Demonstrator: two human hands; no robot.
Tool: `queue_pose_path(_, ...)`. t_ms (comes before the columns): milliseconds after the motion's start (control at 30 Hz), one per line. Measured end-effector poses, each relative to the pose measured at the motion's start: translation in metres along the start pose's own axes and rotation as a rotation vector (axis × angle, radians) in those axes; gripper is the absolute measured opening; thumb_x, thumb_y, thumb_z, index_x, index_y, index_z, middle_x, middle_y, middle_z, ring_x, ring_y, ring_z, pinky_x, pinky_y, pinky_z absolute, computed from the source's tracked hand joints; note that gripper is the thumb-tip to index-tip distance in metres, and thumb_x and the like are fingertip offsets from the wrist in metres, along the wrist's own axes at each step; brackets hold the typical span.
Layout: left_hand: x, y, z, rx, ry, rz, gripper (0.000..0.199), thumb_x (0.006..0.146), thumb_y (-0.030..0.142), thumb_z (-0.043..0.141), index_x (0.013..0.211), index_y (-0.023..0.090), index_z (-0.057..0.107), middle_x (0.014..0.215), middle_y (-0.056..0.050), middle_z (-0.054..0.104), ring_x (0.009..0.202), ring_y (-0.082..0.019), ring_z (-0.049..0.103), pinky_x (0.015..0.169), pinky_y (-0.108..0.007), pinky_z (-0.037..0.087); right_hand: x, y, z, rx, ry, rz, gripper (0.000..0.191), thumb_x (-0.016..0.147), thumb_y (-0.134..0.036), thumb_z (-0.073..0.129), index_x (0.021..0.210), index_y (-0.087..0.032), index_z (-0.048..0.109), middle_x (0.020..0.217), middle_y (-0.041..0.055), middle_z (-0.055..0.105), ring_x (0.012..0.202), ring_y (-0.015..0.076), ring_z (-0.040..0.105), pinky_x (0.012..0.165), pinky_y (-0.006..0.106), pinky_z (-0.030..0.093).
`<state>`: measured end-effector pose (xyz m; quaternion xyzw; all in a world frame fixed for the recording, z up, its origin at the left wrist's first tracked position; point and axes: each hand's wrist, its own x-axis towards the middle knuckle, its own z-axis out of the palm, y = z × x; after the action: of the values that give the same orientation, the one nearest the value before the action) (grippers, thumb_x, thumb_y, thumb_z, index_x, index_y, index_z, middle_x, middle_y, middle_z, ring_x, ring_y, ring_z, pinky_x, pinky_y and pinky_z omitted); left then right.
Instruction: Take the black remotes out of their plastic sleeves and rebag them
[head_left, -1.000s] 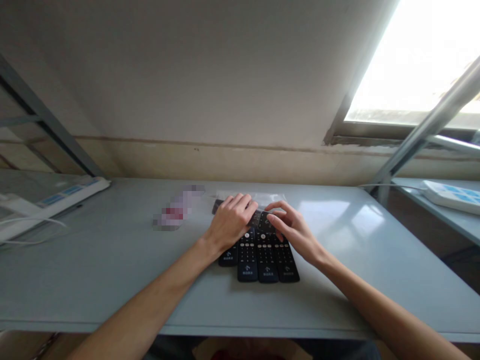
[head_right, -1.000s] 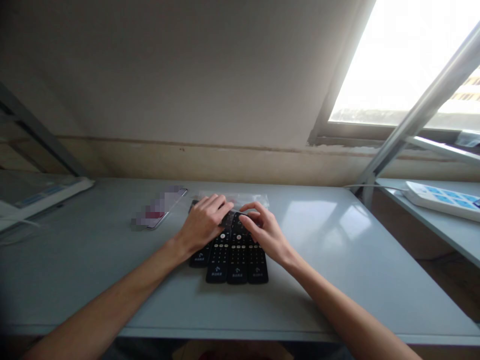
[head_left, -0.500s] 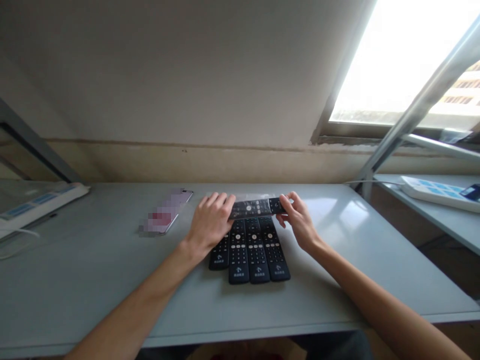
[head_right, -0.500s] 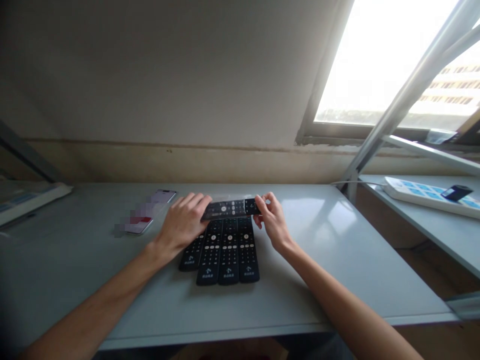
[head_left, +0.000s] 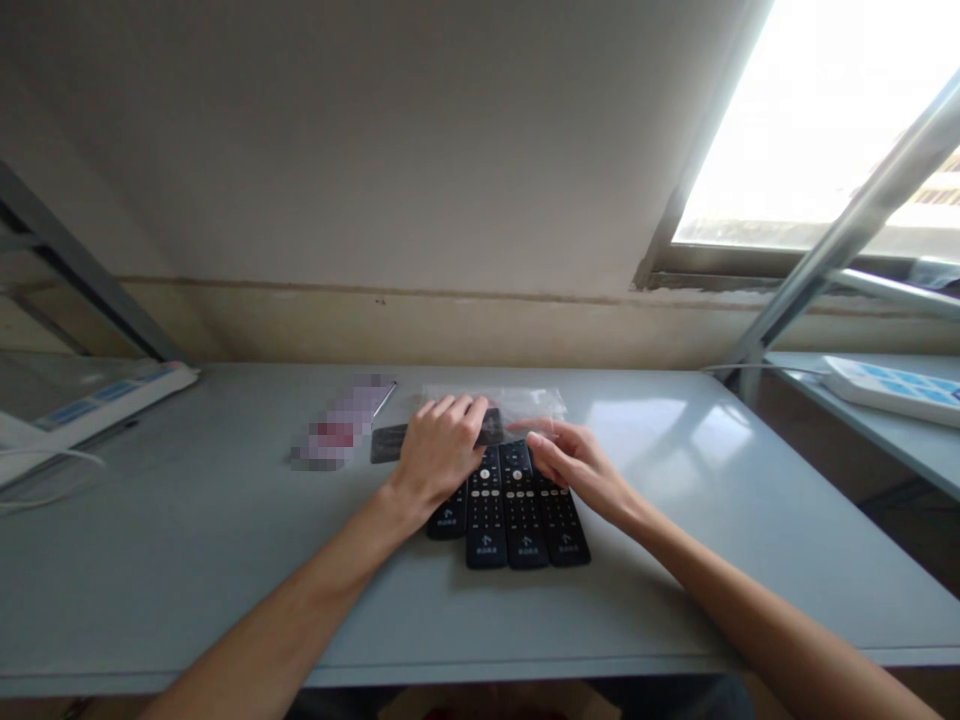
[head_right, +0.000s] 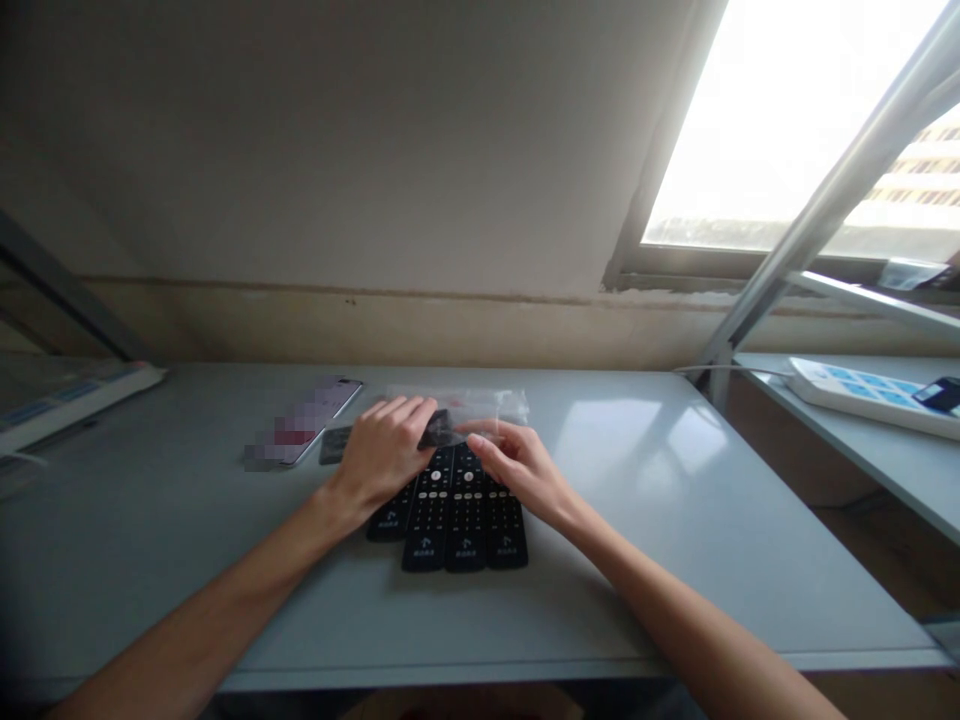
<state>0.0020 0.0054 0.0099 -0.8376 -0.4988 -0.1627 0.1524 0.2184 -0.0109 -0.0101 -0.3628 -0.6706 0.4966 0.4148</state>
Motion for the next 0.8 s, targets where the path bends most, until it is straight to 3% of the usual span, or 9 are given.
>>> queue_pose_path(67,0.0,-0.002,-0.001,0.001,0.03,0.015,0.014,0.091,0.021,0.065,0.104,0.017,0.067,0.097,-0.011,0.074,0.093,-0.03,0.069,0.079,-0.039,0.049,0.0,-0.001,-0.001,-0.019,-0.037,0.005,0.047,0.099,-0.059,0.059,0.11,-0.017,0.074,0.06,-0.0063,0.041,0.053,0.0103,0.036,0.051,0.026,0.028)
queue_pose_path(133,0.001,-0.007,-0.002,0.008,0.07,0.02,0.013,0.09,0.02,0.065,0.103,0.018,0.067,0.097,-0.01,0.074,0.094,-0.03,0.068,0.08,-0.039,0.05,0.001,-0.003,-0.004,-0.041,-0.008,-0.02,0.046,0.1,-0.058,0.057,0.101,-0.017,0.077,0.059,-0.0051,0.043,0.053,0.0104,0.038,0.052,0.027,0.03)
queue_pose_path(300,0.004,-0.027,-0.008,0.039,0.167,-0.099,0.012,0.092,0.021,0.06,0.103,0.02,0.066,0.102,-0.011,0.074,0.1,-0.031,0.068,0.083,-0.039,0.049,0.004,-0.009,-0.016,0.126,0.298,-0.117,0.038,0.099,-0.051,0.062,0.087,-0.018,0.074,0.057,-0.0047,0.045,0.052,0.0098,0.04,0.05,0.026,0.031)
queue_pose_path(400,0.005,-0.036,-0.011,0.058,0.091,-0.176,0.012,0.093,0.02,0.057,0.103,0.02,0.065,0.103,-0.011,0.075,0.1,-0.031,0.069,0.077,-0.037,0.049,0.007,-0.005,-0.021,0.332,0.501,-0.113,0.027,0.093,-0.048,0.07,0.095,-0.023,0.063,0.068,-0.0053,0.051,0.051,0.0086,0.044,0.045,0.024,0.032)
queue_pose_path(467,0.005,-0.038,-0.013,0.079,0.026,-0.256,0.013,0.094,0.021,0.055,0.104,0.02,0.064,0.1,-0.012,0.075,0.095,-0.032,0.072,0.07,-0.037,0.048,0.009,0.001,-0.021,0.426,0.579,-0.089,0.03,0.088,-0.046,0.075,0.097,-0.026,0.054,0.075,-0.0061,0.055,0.051,0.0079,0.048,0.044,0.022,0.034)
queue_pose_path(533,0.005,-0.037,-0.015,0.104,0.007,-0.336,0.014,0.096,0.025,0.054,0.105,0.02,0.064,0.095,-0.012,0.076,0.088,-0.033,0.073,0.065,-0.036,0.046,0.01,0.006,-0.017,0.443,0.526,-0.044,0.033,0.087,-0.045,0.077,0.096,-0.026,0.051,0.077,-0.006,0.057,0.052,0.0078,0.051,0.043,0.02,0.036)
queue_pose_path(600,0.005,-0.033,-0.016,0.117,0.022,-0.366,0.015,0.098,0.028,0.053,0.105,0.021,0.064,0.095,-0.012,0.077,0.085,-0.033,0.074,0.064,-0.035,0.045,0.009,0.007,-0.009,0.397,0.376,-0.002,0.032,0.087,-0.047,0.077,0.097,-0.024,0.056,0.076,-0.0046,0.058,0.055,0.009,0.054,0.042,0.019,0.038)
queue_pose_path(700,0.004,-0.02,-0.012,0.07,0.011,-0.266,0.015,0.098,0.028,0.053,0.105,0.021,0.064,0.1,-0.011,0.077,0.092,-0.033,0.075,0.067,-0.035,0.048,0.007,0.002,0.003,0.353,0.209,0.002,0.037,0.086,-0.052,0.076,0.1,-0.021,0.063,0.083,0.0005,0.064,0.062,0.0121,0.06,0.042,0.02,0.045)
queue_pose_path(800,0.0,0.0,-0.004,-0.042,-0.003,-0.143,0.025,0.103,0.038,0.051,0.113,0.02,0.065,0.107,-0.011,0.077,0.098,-0.032,0.074,0.072,-0.035,0.051,0.008,-0.001,0.002,0.392,0.208,-0.008,0.039,0.089,-0.056,0.071,0.098,-0.019,0.066,0.09,0.0047,0.067,0.066,0.0146,0.065,0.041,0.021,0.046)
